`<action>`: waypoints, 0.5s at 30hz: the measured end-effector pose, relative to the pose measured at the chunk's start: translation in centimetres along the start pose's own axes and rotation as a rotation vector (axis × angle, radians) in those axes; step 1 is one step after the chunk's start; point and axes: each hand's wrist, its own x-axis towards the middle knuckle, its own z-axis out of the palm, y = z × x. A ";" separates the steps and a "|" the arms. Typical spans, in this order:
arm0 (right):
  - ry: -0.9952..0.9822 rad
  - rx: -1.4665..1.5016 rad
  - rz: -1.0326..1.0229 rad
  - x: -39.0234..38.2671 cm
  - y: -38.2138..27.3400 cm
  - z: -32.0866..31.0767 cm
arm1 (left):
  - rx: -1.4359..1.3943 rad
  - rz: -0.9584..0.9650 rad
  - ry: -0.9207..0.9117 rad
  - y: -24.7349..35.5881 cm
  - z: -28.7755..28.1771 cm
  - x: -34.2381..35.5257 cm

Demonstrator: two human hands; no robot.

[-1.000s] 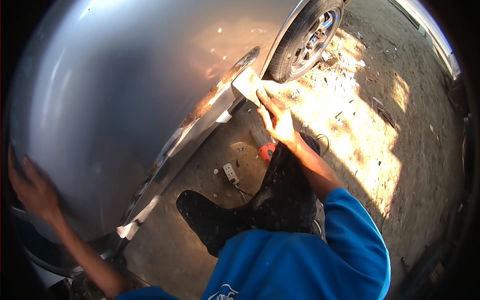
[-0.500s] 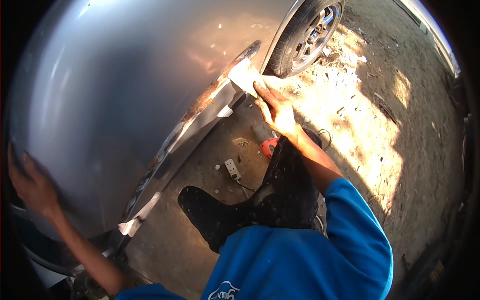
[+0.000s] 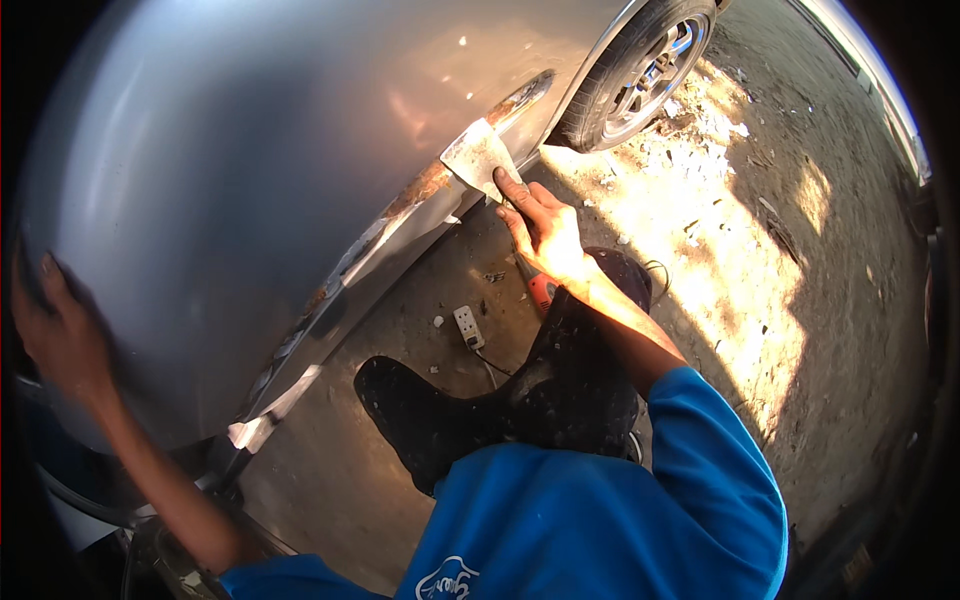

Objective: Using a heat gun and scraper to repair damage on a car's side panel.

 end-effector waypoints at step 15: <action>-0.011 0.018 0.040 -5.3 -2.2 4.0 | 0.040 -0.035 0.037 -0.5 0.9 0.1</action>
